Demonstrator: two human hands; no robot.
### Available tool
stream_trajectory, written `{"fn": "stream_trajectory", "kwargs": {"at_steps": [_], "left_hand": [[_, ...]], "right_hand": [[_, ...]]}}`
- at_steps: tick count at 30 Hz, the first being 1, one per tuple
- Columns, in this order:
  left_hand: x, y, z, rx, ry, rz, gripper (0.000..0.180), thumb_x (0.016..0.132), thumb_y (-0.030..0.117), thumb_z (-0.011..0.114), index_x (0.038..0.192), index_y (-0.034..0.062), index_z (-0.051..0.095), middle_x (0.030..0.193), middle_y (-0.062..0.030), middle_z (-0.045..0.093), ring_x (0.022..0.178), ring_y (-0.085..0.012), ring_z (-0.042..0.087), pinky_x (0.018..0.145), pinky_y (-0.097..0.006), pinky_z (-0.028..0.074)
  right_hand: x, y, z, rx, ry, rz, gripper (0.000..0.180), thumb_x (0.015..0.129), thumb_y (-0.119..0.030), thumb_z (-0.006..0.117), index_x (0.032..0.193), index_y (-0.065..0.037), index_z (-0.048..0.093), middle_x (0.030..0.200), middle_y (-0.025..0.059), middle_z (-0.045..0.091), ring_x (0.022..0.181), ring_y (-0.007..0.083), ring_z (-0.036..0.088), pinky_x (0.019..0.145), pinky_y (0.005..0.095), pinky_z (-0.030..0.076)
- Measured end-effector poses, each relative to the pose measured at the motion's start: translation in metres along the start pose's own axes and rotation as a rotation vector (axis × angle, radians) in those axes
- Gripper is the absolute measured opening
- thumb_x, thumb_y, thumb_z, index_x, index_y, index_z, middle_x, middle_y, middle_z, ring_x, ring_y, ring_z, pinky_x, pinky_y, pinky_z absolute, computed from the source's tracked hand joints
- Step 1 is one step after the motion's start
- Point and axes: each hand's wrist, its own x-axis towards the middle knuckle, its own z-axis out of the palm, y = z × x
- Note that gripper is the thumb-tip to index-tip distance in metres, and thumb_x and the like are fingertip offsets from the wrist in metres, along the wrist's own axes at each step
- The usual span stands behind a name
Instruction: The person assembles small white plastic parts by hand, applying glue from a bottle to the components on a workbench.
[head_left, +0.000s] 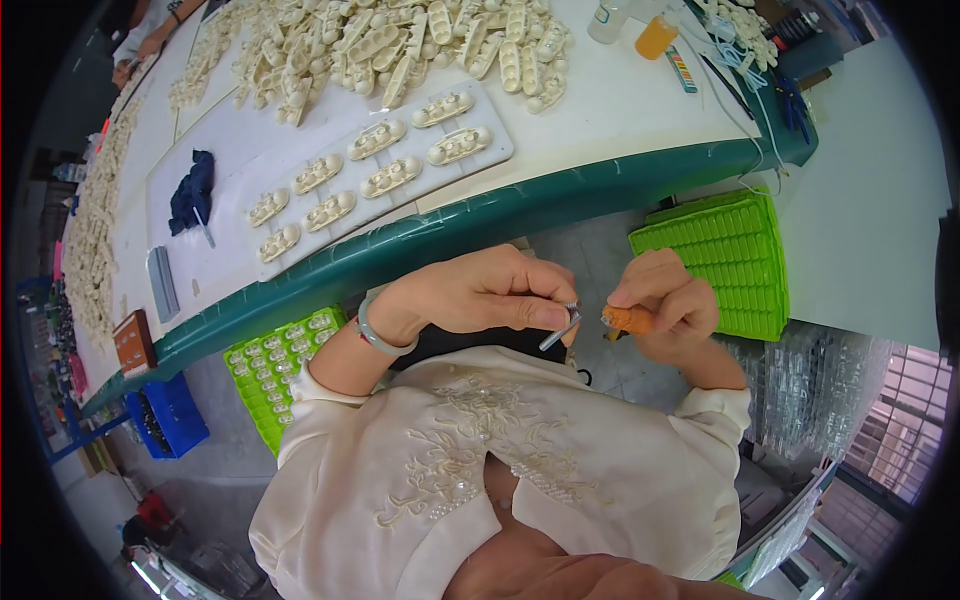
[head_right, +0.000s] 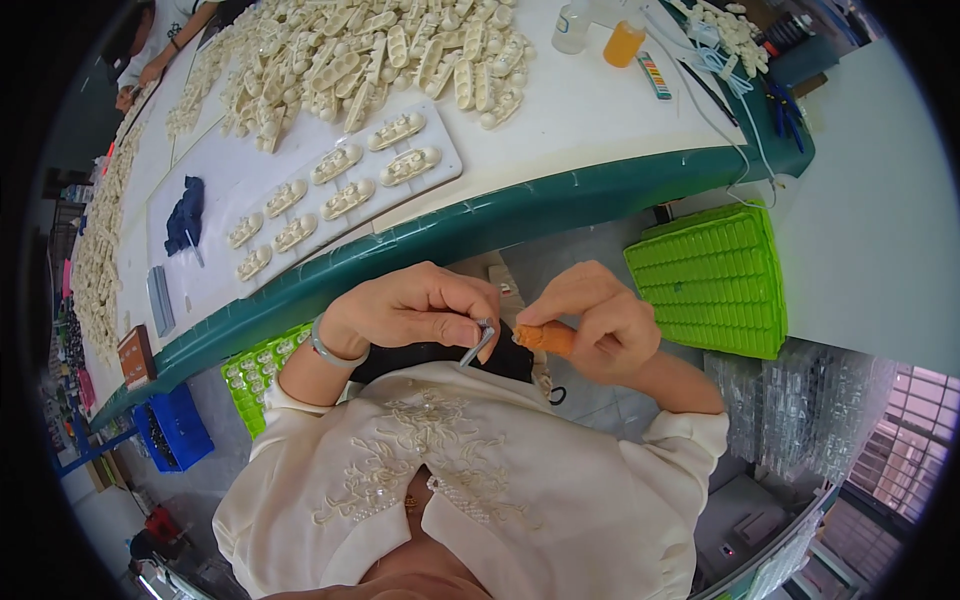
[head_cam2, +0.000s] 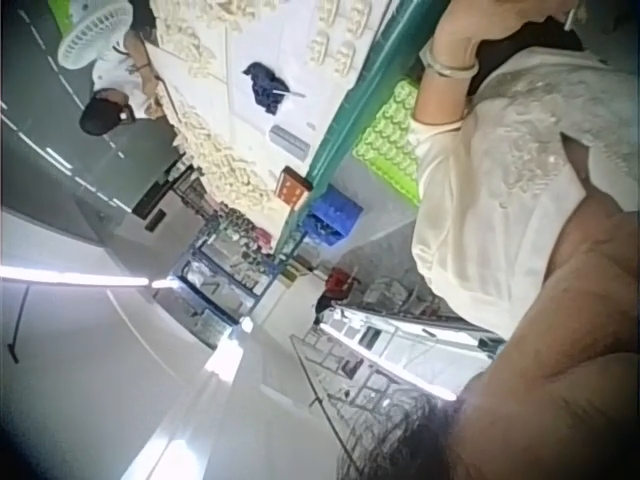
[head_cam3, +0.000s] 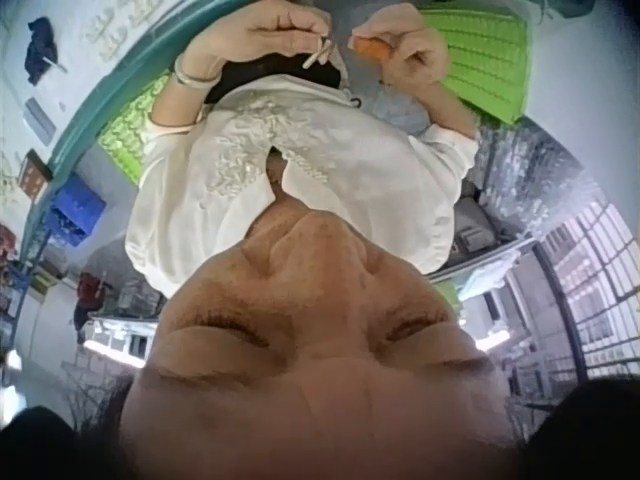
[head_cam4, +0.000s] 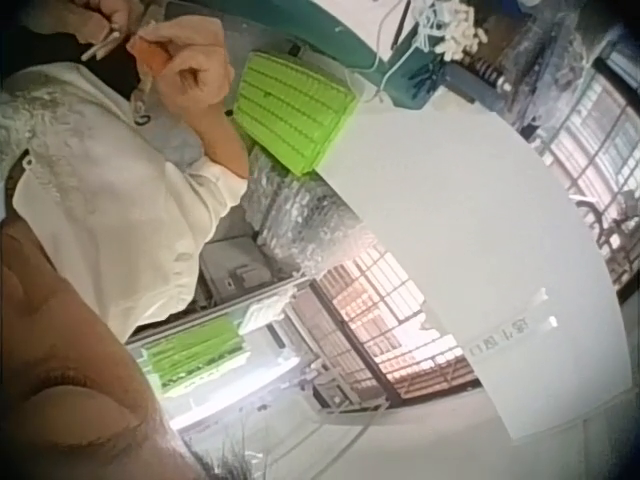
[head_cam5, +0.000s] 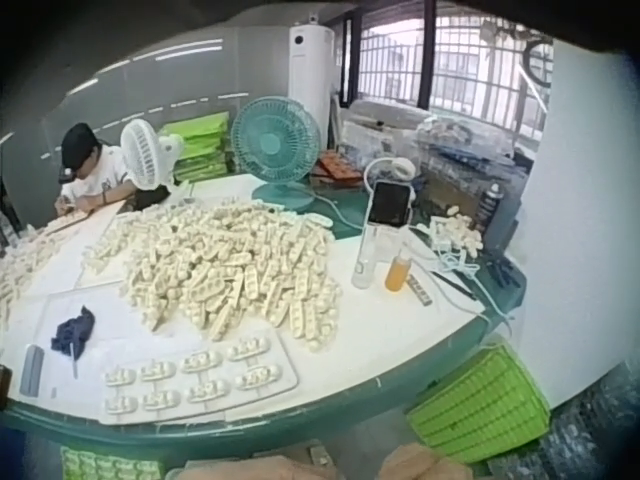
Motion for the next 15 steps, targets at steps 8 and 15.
{"fn": "stream_trajectory", "kwargs": {"at_steps": [8,15], "left_hand": [[0.012,-0.001,0.010,0.224,0.262,0.256,0.017,0.087,0.017,0.053,0.089,0.0018,0.060,0.077,-0.0053,0.050,0.068,-0.0138,0.048,0.062,-0.025,0.040],[0.017,-0.002,0.018,0.585,0.477,0.346,0.011,0.079,0.006,0.061,0.088,-0.0001,0.061,0.080,-0.0079,0.053,0.071,-0.0183,0.051,0.062,-0.025,0.042]], "right_hand": [[-0.011,0.006,0.016,0.676,0.503,0.411,0.035,0.071,0.001,0.068,0.071,-0.011,0.035,0.080,0.0136,0.060,0.074,0.0192,0.053,0.060,0.0256,0.044],[-0.015,0.006,0.018,0.806,0.527,0.504,0.036,0.071,-0.004,0.070,0.071,-0.012,0.035,0.079,0.0123,0.059,0.071,0.0174,0.052,0.058,0.0254,0.044]]}}
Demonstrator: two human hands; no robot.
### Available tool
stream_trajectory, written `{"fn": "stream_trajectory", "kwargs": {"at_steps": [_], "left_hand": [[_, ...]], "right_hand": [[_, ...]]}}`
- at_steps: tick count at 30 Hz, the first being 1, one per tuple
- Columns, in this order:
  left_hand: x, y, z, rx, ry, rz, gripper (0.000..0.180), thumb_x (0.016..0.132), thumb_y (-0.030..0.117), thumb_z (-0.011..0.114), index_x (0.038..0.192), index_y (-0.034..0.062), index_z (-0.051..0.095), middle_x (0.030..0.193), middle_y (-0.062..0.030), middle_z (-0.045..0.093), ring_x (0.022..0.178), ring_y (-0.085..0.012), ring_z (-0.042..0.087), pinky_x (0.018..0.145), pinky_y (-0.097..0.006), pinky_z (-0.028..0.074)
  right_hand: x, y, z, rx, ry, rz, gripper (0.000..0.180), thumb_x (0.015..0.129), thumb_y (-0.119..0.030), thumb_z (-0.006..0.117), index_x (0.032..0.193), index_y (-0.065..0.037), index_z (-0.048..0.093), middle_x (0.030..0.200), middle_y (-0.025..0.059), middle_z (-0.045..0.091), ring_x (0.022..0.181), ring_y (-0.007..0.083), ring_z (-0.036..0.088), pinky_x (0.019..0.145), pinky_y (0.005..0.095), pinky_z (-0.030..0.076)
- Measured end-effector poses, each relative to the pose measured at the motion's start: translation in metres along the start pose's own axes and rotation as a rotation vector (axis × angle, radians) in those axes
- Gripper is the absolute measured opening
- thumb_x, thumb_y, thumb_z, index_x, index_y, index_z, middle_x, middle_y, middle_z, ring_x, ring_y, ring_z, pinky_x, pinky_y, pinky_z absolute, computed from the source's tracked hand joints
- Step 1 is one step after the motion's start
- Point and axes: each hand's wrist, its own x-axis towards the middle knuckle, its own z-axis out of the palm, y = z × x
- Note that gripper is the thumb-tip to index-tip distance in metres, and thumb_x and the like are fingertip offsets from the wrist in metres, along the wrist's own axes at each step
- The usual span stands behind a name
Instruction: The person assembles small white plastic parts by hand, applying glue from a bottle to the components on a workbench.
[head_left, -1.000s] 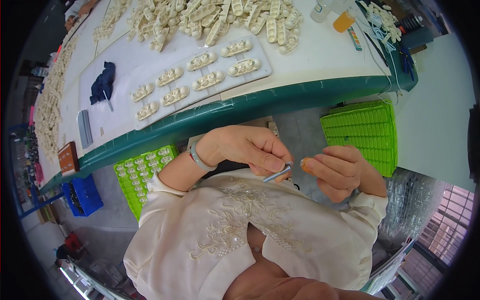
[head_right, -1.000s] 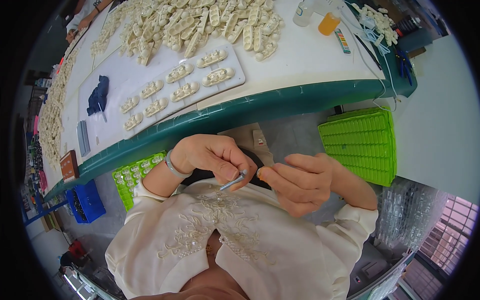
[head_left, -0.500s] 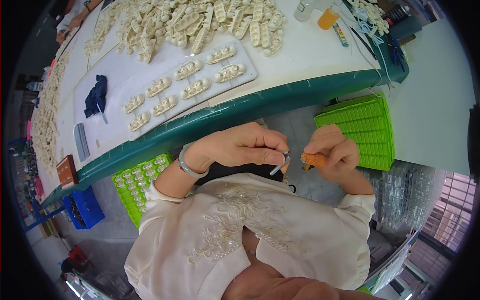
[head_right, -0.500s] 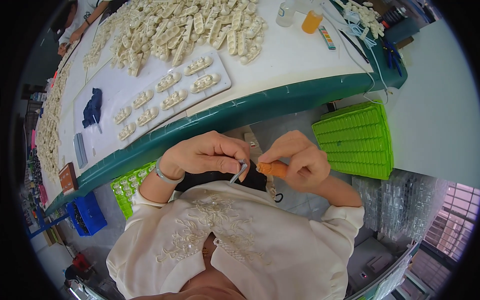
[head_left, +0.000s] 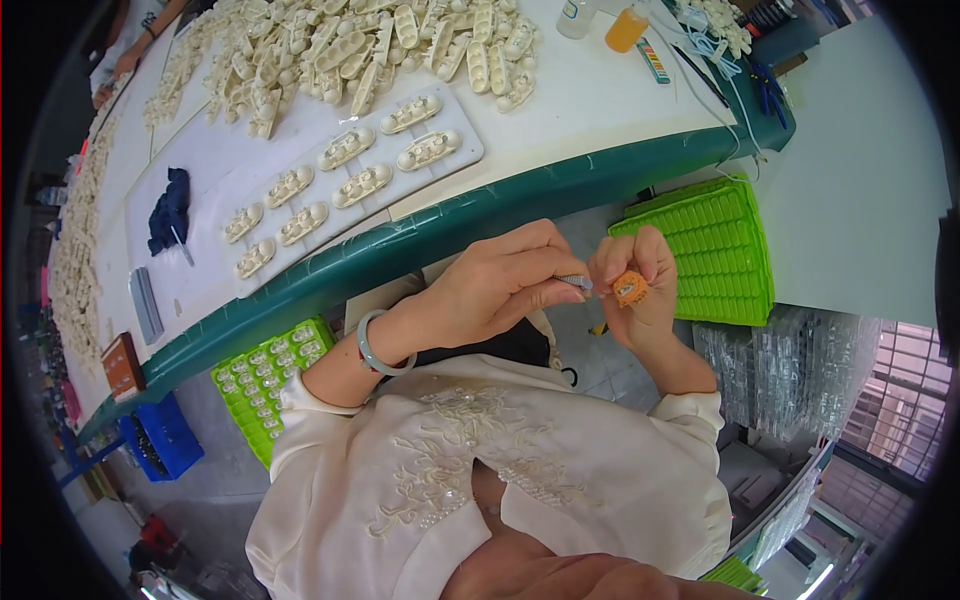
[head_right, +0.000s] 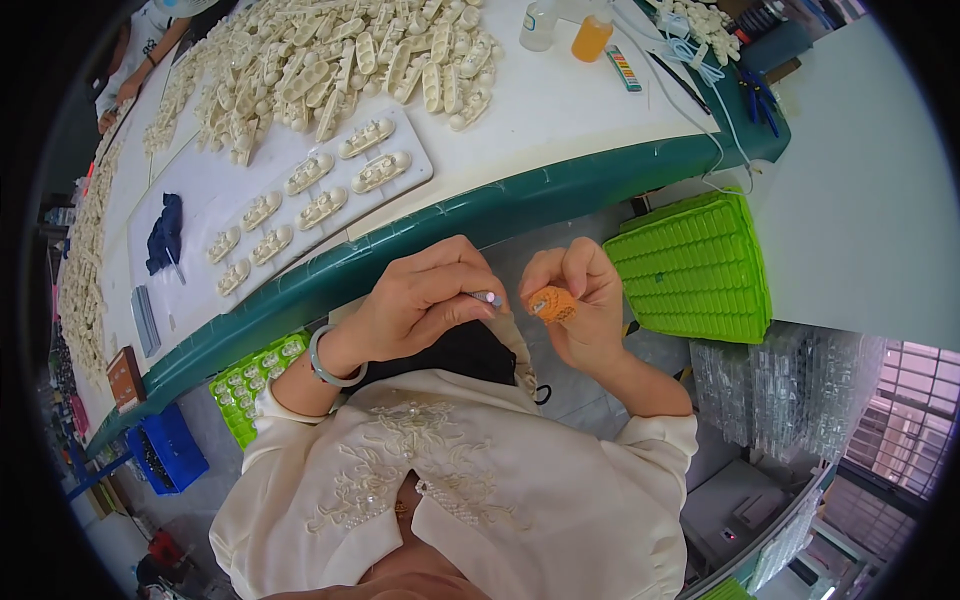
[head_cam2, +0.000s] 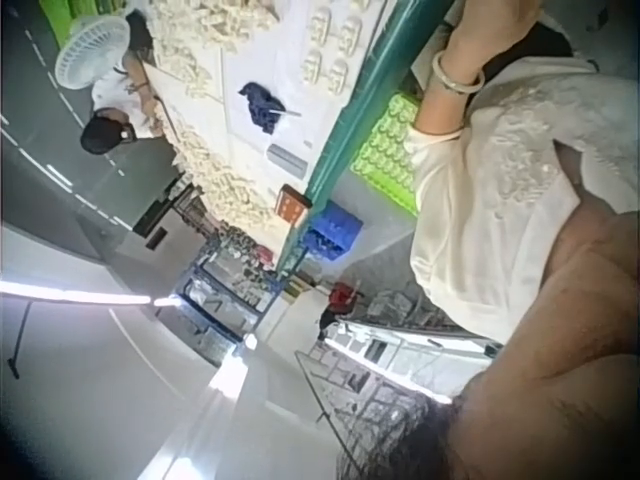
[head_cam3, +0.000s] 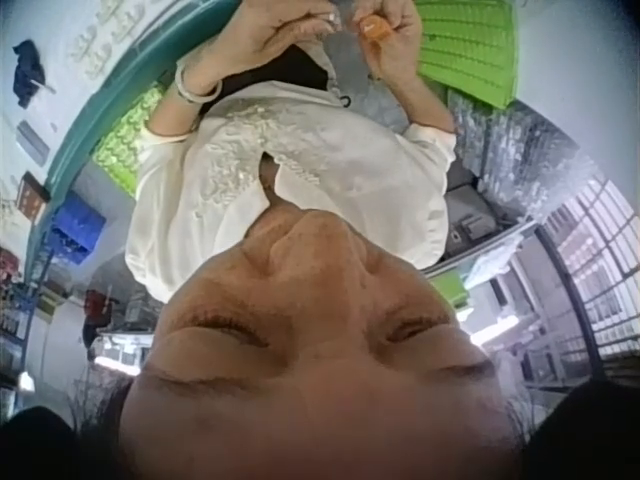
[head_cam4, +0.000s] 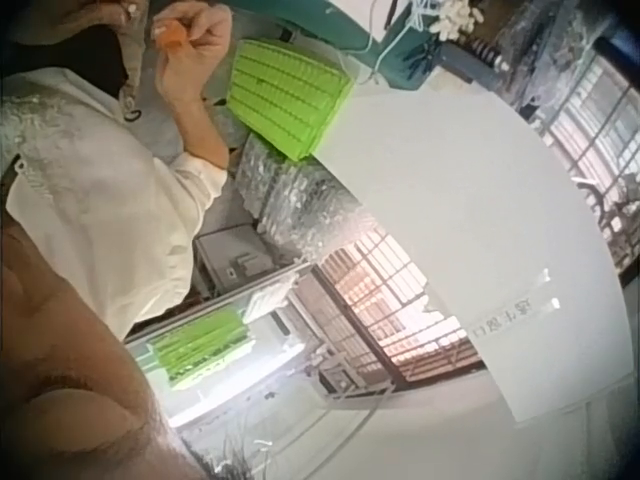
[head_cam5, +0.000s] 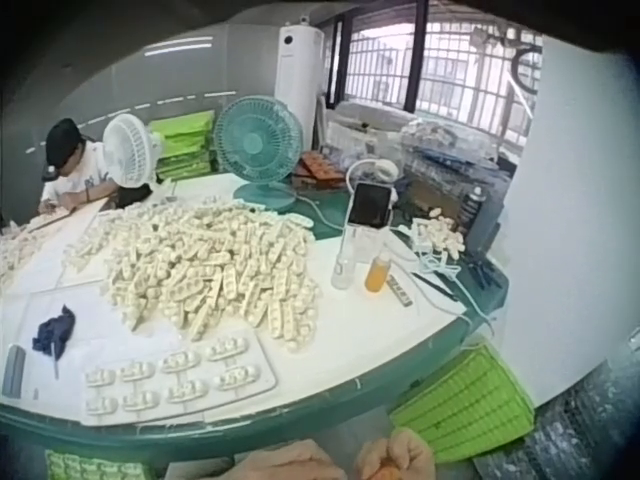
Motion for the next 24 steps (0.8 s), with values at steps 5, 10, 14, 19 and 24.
{"fn": "stream_trajectory", "kwargs": {"at_steps": [5,10,14,19,24], "left_hand": [[-0.002,0.000,0.003,0.103,0.068,0.063,0.014,0.075,0.004,0.065,0.088,0.0008,0.061,0.081,-0.0079,0.053,0.071,-0.0183,0.052,0.060,-0.026,0.043],[-0.004,-0.003,0.005,0.118,0.085,0.097,0.015,0.074,0.004,0.065,0.089,0.0013,0.062,0.081,-0.0077,0.053,0.071,-0.0181,0.052,0.061,-0.026,0.043],[-0.004,-0.001,0.004,0.131,0.107,0.121,0.021,0.073,0.003,0.065,0.094,0.0023,0.063,0.080,-0.0074,0.053,0.071,-0.0176,0.052,0.061,-0.025,0.044],[-0.008,-0.002,0.005,0.183,0.145,0.062,0.027,0.074,0.002,0.064,0.101,0.0029,0.063,0.078,-0.0072,0.052,0.069,-0.0162,0.052,0.059,-0.024,0.043],[-0.011,0.003,0.002,0.227,0.160,-0.040,0.028,0.076,0.001,0.063,0.103,0.0023,0.061,0.076,-0.0066,0.052,0.065,-0.0156,0.051,0.057,-0.024,0.043]], "right_hand": [[0.001,0.001,0.003,-0.028,-0.031,0.009,0.035,0.073,-0.006,0.069,0.073,-0.012,0.034,0.074,0.0092,0.055,0.067,0.0158,0.050,0.056,0.0236,0.041],[-0.001,0.004,0.001,0.027,-0.043,0.081,0.035,0.072,-0.010,0.072,0.080,-0.011,0.038,0.082,0.0091,0.055,0.068,0.0144,0.050,0.059,0.0239,0.042],[0.001,0.005,0.016,-0.050,0.037,0.152,0.044,0.069,-0.014,0.074,0.099,-0.007,0.042,0.091,0.0098,0.055,0.078,0.0155,0.054,0.069,0.0261,0.046],[-0.005,-0.010,0.008,-0.085,-0.046,0.236,0.050,0.070,-0.012,0.073,0.106,-0.004,0.041,0.089,0.0109,0.056,0.074,0.0157,0.057,0.065,0.0260,0.048],[-0.002,-0.012,-0.001,-0.145,-0.059,0.164,0.047,0.070,-0.011,0.073,0.104,-0.002,0.042,0.085,0.0116,0.056,0.064,0.0144,0.056,0.052,0.0232,0.046]]}}
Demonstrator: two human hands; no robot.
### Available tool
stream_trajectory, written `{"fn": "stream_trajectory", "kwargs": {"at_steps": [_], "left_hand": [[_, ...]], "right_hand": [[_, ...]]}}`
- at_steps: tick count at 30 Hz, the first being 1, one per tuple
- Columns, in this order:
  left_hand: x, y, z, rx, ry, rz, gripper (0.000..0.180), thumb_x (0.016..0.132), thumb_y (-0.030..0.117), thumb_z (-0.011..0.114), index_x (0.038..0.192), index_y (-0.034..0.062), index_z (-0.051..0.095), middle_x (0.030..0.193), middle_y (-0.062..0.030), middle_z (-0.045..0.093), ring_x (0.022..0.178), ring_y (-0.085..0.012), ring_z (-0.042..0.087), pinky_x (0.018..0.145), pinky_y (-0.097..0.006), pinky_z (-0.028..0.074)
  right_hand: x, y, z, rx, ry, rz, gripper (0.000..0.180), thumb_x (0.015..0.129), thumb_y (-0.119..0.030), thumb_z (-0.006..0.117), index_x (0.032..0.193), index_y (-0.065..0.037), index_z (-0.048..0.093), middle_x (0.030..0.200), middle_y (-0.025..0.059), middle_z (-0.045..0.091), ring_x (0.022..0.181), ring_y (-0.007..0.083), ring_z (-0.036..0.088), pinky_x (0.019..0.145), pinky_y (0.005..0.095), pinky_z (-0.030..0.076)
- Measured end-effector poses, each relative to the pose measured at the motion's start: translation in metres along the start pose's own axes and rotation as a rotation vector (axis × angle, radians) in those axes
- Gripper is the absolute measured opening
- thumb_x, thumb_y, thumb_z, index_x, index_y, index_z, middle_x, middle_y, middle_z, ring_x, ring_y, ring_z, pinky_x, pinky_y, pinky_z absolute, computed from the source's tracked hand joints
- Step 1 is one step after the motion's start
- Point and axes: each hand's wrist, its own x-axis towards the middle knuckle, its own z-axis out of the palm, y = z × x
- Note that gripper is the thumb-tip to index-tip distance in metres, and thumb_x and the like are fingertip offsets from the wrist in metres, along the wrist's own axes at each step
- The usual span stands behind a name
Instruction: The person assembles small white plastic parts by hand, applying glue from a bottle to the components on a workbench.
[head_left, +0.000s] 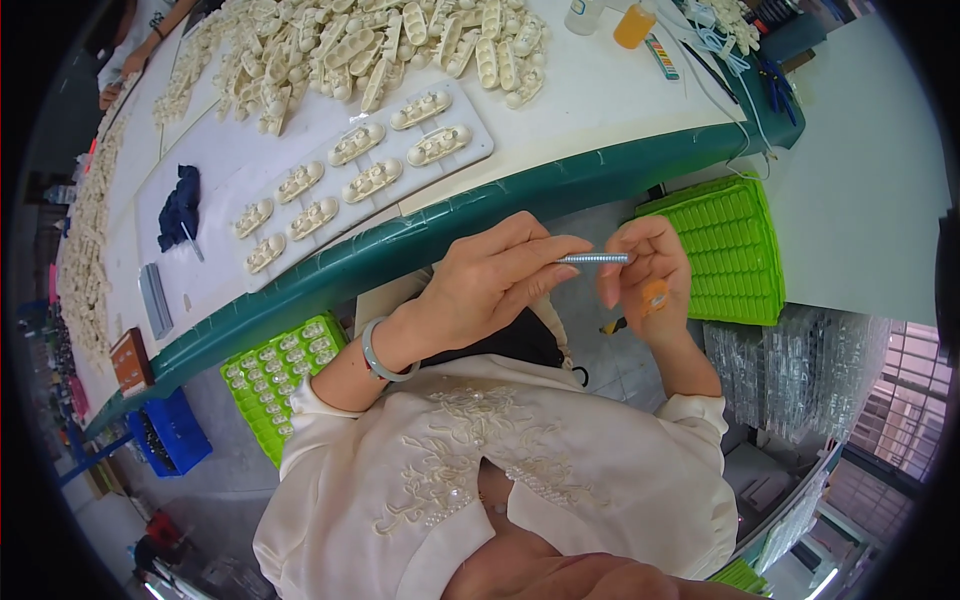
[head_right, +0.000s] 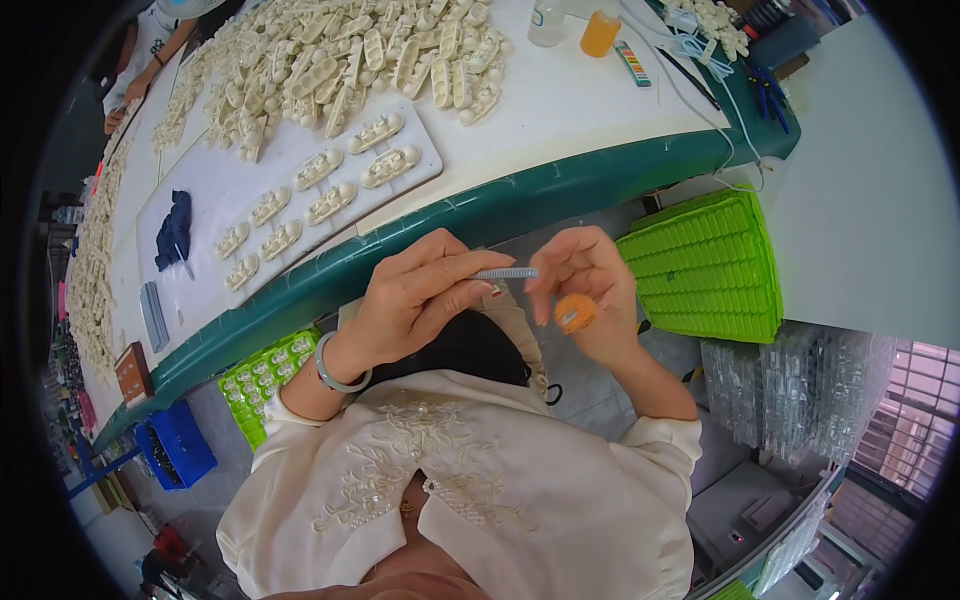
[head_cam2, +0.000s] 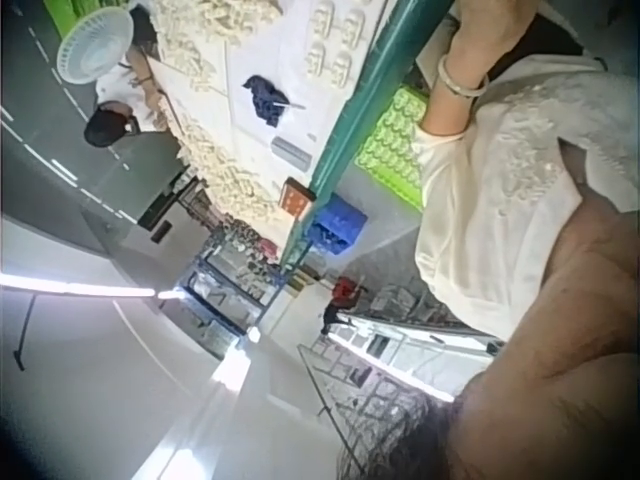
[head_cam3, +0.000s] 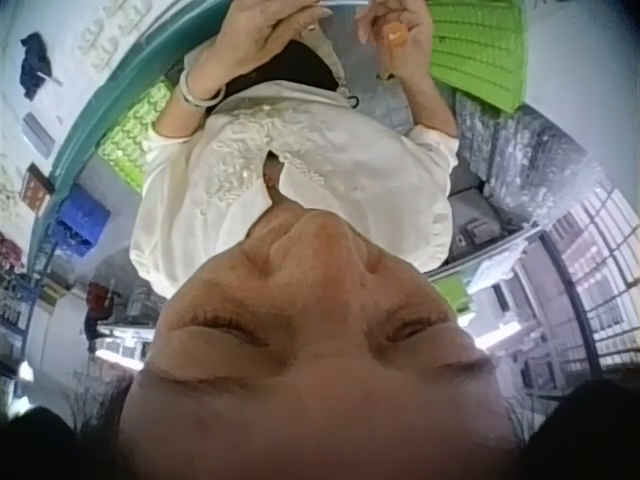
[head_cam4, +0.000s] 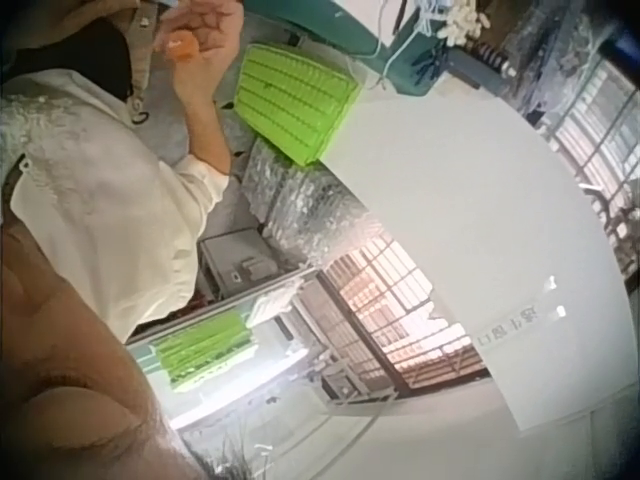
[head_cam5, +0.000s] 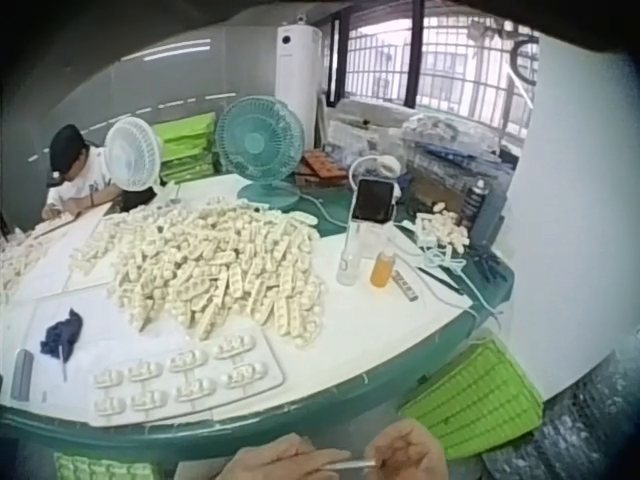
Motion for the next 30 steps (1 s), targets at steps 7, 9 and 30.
{"fn": "stream_trajectory", "kwargs": {"at_steps": [7,9,30], "left_hand": [[-0.002,0.002,-0.001,0.043,-0.030,-0.057,0.026,0.081,0.002,0.058,0.106,0.0020,0.059,0.073,-0.0073,0.048,0.061,-0.0168,0.048,0.056,-0.026,0.041],[-0.002,0.004,-0.001,0.011,-0.034,-0.070,0.025,0.081,0.002,0.057,0.107,0.0021,0.058,0.072,-0.0075,0.048,0.061,-0.0172,0.047,0.056,-0.026,0.040],[-0.011,-0.008,-0.022,0.117,0.080,-0.153,0.011,0.073,0.009,0.067,0.083,0.0055,0.064,0.064,-0.0053,0.052,0.054,-0.0206,0.053,0.047,-0.029,0.043]], "right_hand": [[0.003,0.000,-0.003,-0.158,0.057,-0.142,0.027,0.080,-0.015,0.063,0.096,-0.001,0.046,0.079,0.0106,0.054,0.054,0.0133,0.052,0.045,0.0223,0.043],[0.002,-0.001,-0.005,-0.139,0.059,-0.106,0.024,0.084,-0.019,0.059,0.094,-0.002,0.046,0.075,0.0107,0.054,0.050,0.0131,0.051,0.042,0.0224,0.041],[0.038,0.019,0.002,0.152,0.019,0.138,0.041,0.082,-0.036,0.060,0.092,0.001,0.048,0.070,0.0095,0.052,0.042,0.0115,0.046,0.036,0.0205,0.038]]}}
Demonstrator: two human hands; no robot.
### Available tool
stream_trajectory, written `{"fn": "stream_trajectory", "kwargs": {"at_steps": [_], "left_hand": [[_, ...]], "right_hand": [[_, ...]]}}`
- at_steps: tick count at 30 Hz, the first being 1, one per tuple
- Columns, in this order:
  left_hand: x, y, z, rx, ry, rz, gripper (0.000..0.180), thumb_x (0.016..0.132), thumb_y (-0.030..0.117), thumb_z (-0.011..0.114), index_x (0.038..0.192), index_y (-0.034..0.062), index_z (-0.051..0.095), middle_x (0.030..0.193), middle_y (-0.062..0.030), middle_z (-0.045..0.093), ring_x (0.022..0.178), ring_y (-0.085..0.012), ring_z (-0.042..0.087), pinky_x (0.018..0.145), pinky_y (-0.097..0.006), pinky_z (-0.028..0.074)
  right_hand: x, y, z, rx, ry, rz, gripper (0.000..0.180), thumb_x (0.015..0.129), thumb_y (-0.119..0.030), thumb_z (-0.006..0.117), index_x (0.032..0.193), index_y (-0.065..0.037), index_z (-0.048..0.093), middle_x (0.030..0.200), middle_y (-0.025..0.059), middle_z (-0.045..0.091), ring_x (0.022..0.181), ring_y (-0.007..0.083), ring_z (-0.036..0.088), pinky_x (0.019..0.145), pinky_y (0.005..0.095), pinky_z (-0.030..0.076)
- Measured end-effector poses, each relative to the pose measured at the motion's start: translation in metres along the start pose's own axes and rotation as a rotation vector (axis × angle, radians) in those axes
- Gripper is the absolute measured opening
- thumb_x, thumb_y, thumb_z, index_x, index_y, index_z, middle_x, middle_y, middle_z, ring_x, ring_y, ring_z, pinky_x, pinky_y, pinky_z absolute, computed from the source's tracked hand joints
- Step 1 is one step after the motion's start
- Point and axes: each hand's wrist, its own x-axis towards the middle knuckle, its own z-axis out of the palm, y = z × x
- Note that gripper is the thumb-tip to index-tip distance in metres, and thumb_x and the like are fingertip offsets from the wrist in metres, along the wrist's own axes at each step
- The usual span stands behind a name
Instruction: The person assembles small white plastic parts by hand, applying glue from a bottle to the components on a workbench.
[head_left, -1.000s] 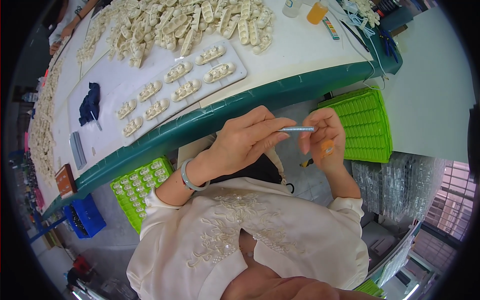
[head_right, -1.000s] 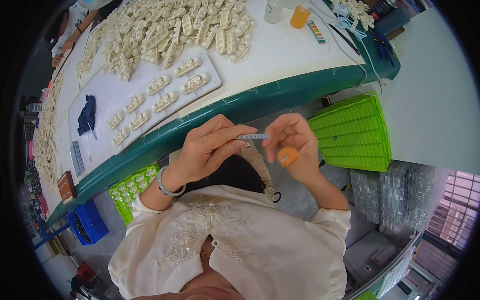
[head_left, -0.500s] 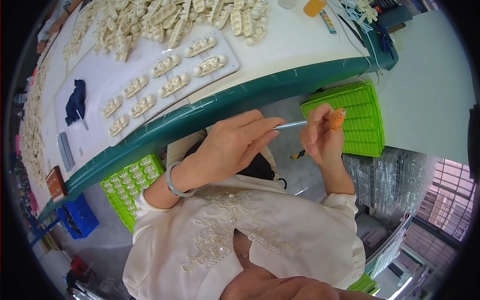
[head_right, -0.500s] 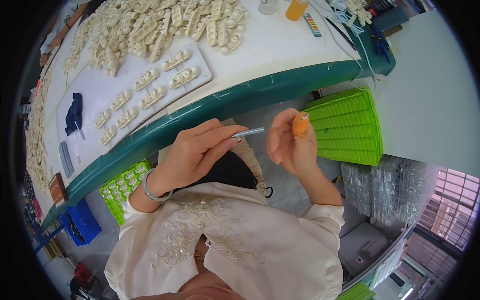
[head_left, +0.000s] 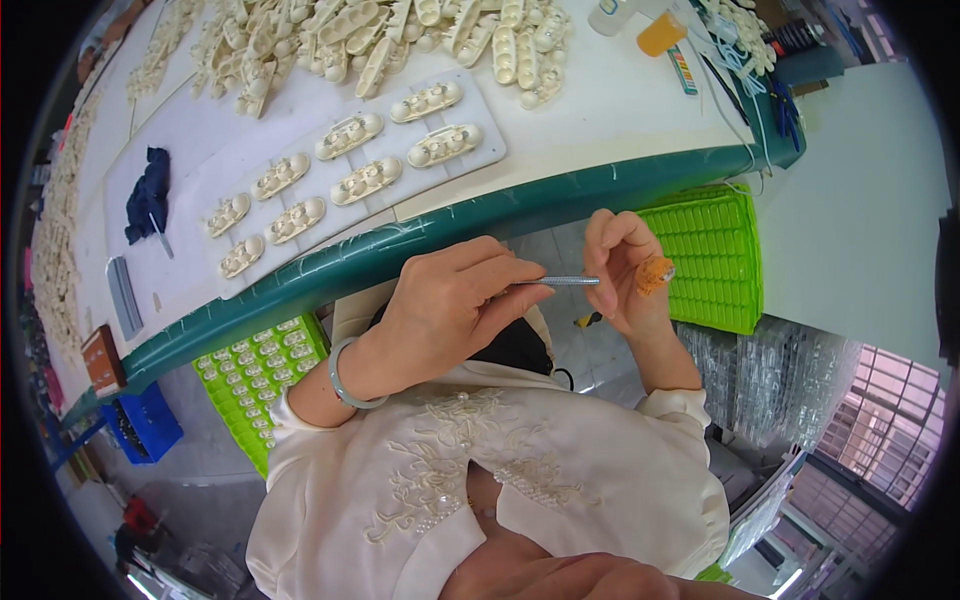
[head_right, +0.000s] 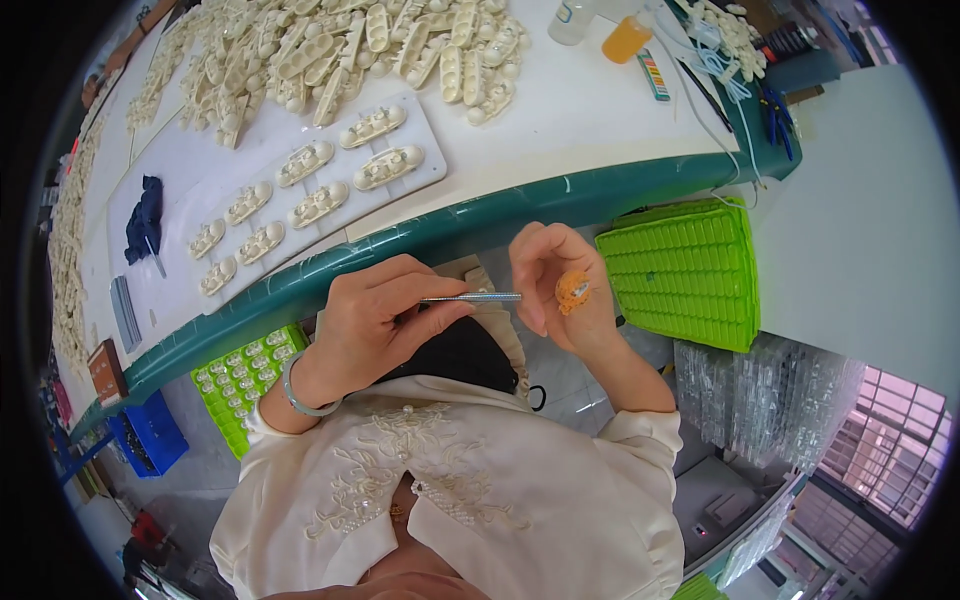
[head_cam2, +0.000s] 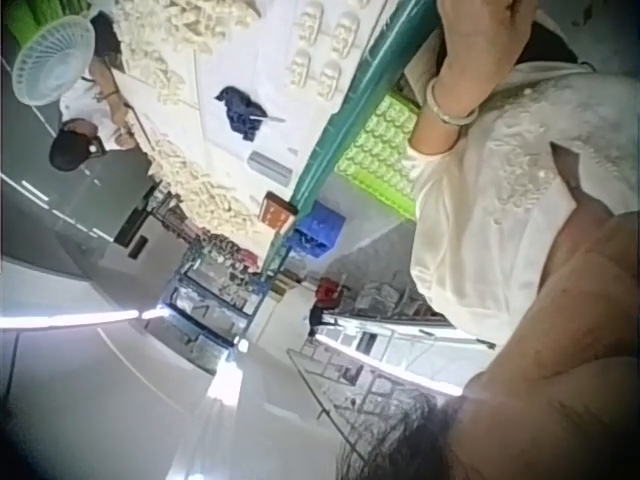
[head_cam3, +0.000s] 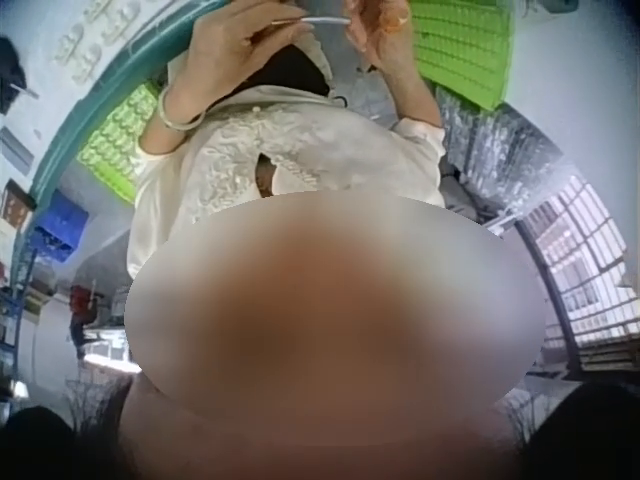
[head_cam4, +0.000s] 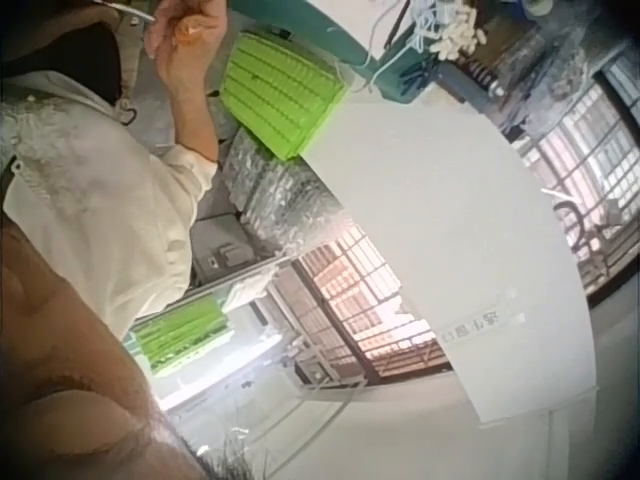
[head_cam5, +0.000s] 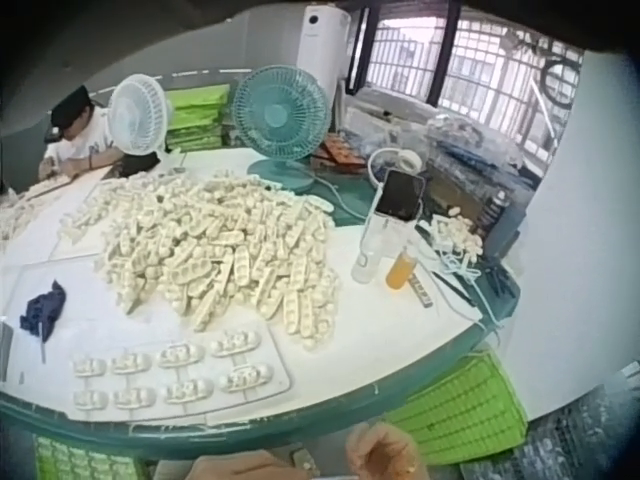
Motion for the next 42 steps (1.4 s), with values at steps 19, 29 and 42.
{"fn": "stream_trajectory", "kwargs": {"at_steps": [19,29,42], "left_hand": [[-0.024,-0.037,-0.041,-0.206,0.332,-0.075,0.023,0.073,0.005,0.068,0.095,0.0014,0.063,0.094,-0.0103,0.060,0.081,-0.0197,0.059,0.069,-0.026,0.048],[-0.031,-0.046,-0.055,-0.617,0.441,-0.211,0.019,0.094,0.009,0.030,0.097,-0.0042,0.044,0.099,-0.0223,0.055,0.088,-0.0284,0.061,0.076,-0.033,0.052],[-0.032,-0.045,-0.054,-0.877,0.302,-0.362,0.025,0.092,0.007,0.041,0.115,-0.0017,0.041,0.102,-0.0134,0.057,0.092,-0.0191,0.060,0.078,-0.027,0.050]], "right_hand": [[0.065,0.035,0.057,-0.338,-0.242,0.254,0.014,0.088,-0.007,0.050,0.099,0.001,0.051,0.072,0.0136,0.061,0.045,0.0158,0.056,0.039,0.0222,0.043],[0.078,-0.035,0.115,-0.426,0.053,-2.473,0.042,0.091,-0.043,0.036,0.113,-0.009,0.047,0.100,0.0099,0.053,0.086,0.0201,0.050,0.084,0.0421,0.037],[0.072,-0.045,0.134,-0.556,0.038,-2.644,0.049,0.090,-0.039,0.036,0.129,-0.009,0.037,0.136,0.0135,0.034,0.128,0.0301,0.025,0.105,0.0502,0.010]]}}
